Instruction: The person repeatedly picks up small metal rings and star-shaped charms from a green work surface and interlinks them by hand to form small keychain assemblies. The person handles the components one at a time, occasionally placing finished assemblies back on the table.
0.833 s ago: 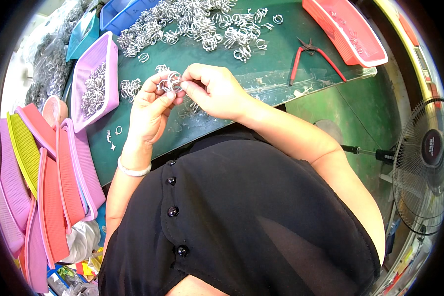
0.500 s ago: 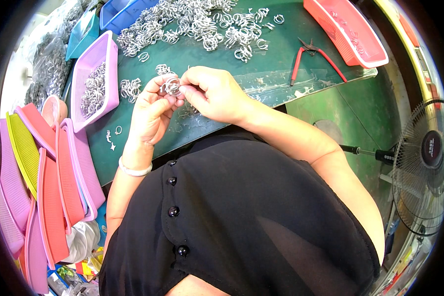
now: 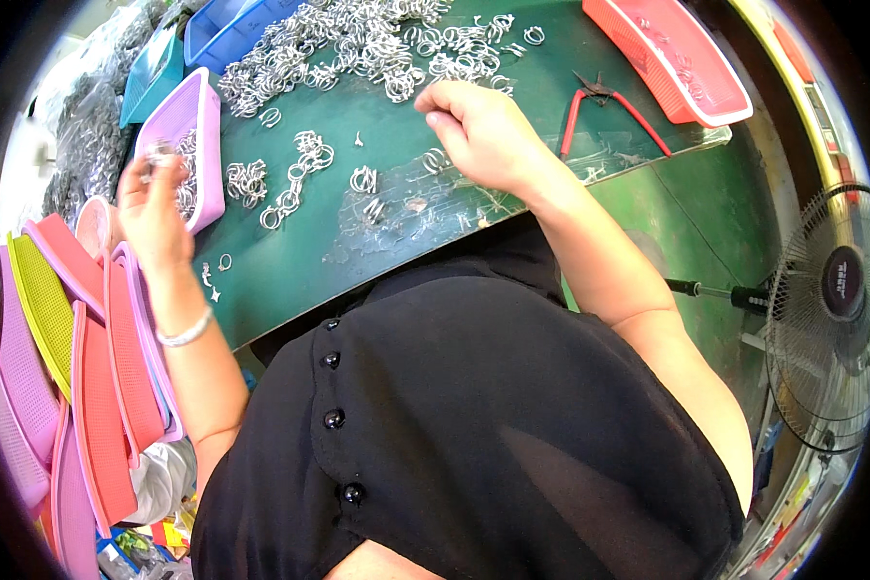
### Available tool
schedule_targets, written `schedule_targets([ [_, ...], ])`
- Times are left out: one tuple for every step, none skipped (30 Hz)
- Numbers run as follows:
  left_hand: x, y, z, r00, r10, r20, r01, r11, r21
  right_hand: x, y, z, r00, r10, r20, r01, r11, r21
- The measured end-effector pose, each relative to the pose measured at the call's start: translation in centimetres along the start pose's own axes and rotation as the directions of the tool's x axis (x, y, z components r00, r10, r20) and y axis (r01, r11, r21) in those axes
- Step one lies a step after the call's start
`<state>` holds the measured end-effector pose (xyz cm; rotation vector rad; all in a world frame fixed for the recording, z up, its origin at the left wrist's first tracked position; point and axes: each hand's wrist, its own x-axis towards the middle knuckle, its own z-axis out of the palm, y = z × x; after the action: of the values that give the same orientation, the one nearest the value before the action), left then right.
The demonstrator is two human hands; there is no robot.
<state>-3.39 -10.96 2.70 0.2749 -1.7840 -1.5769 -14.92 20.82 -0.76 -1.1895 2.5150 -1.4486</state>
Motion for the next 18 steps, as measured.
schedule_targets([
  [1.4, -0.5, -1.4, 0.987, 0.129, -0.092, -0.116, 0.983, 0.139, -0.2, 0.2, -0.3, 1.0, -0.016, 0.021, 0.017, 0.999, -0.05],
  [2.1, 0.1, -1.6, 0.975, 0.193, -0.109, -0.137, 0.912, 0.387, -0.5, 0.4, -0.7, 0.994, 0.018, 0.107, -0.007, 0.995, -0.102],
  [2.6, 0.7, -1.8, 0.959, 0.26, -0.109, -0.142, 0.78, 0.61, -0.7, 0.3, -0.7, 0.987, 0.037, 0.155, -0.014, 0.989, -0.146],
  [2.8, 0.5, -2.5, 0.893, 0.445, 0.061, -0.258, 0.396, 0.882, -1.1, 0.2, -0.7, 0.978, 0.057, 0.203, -0.018, 0.982, -0.188],
  [2.6, 0.3, -2.4, 0.872, 0.473, 0.122, -0.332, 0.39, 0.859, -1.3, 0.2, -0.7, 0.965, 0.077, 0.25, -0.019, 0.973, -0.229],
  [2.1, 0.0, -1.8, 0.846, 0.501, 0.181, -0.404, 0.381, 0.832, -1.4, 0.3, -0.4, 0.957, 0.056, 0.286, 0.014, 0.972, -0.236],
  [1.4, -0.3, -1.1, 0.815, 0.528, 0.237, -0.473, 0.371, 0.799, -1.4, 0.4, -0.3, 0.956, 0.034, 0.29, 0.035, 0.972, -0.23],
  [0.3, -0.5, -0.1, 0.801, 0.514, 0.307, -0.542, 0.404, 0.737, -1.4, 0.4, -0.1, 0.954, 0.009, 0.301, 0.06, 0.973, -0.221],
  [-1.1, -0.3, 1.9, 0.792, 0.48, 0.378, -0.591, 0.446, 0.672, -1.4, 0.5, 0.0, 0.952, -0.011, 0.307, 0.081, 0.973, -0.216],
  [-2.5, -0.4, 3.6, 0.785, 0.401, 0.473, -0.618, 0.558, 0.553, -1.4, 0.3, 0.0, 0.948, -0.019, 0.318, 0.094, 0.97, -0.223],
  [-3.9, -0.8, 4.9, 0.754, 0.345, 0.559, -0.638, 0.585, 0.5, -1.4, 0.2, 0.0, 0.942, -0.026, 0.334, 0.107, 0.968, -0.226],
  [-5.3, -0.2, 6.2, 0.727, 0.251, 0.64, -0.628, 0.619, 0.471, -1.3, 0.2, -0.1, 0.936, -0.033, 0.351, 0.12, 0.965, -0.231],
  [-6.4, -0.3, 7.2, 0.702, 0.169, 0.692, -0.593, 0.676, 0.437, -1.2, 0.3, -0.1, 0.932, -0.033, 0.362, 0.123, 0.965, -0.229],
  [-7.3, -0.5, 8.0, 0.708, 0.12, 0.696, -0.563, 0.691, 0.454, -1.1, 0.4, -0.1, 0.926, -0.036, 0.376, 0.128, 0.966, -0.224],
  [-7.8, -0.8, 8.8, 0.752, 0.027, 0.659, -0.455, 0.745, 0.489, -1.0, 0.5, -0.1, 0.923, -0.034, 0.384, 0.129, 0.966, -0.224],
  [-8.2, -0.5, 9.6, 0.797, -0.135, 0.588, -0.328, 0.721, 0.61, -1.0, 0.5, -0.1, 0.926, -0.026, 0.378, 0.119, 0.967, -0.226],
  [-8.4, -0.2, 10.2, 0.818, -0.292, 0.496, -0.197, 0.668, 0.718, -1.0, 0.5, -0.1, 0.929, -0.019, 0.371, 0.11, 0.968, -0.226],
  [-8.4, -0.2, 10.7, 0.811, -0.304, 0.499, -0.227, 0.624, 0.748, -1.0, 0.5, -0.1, 0.931, -0.012, 0.364, 0.1, 0.969, -0.226],
])
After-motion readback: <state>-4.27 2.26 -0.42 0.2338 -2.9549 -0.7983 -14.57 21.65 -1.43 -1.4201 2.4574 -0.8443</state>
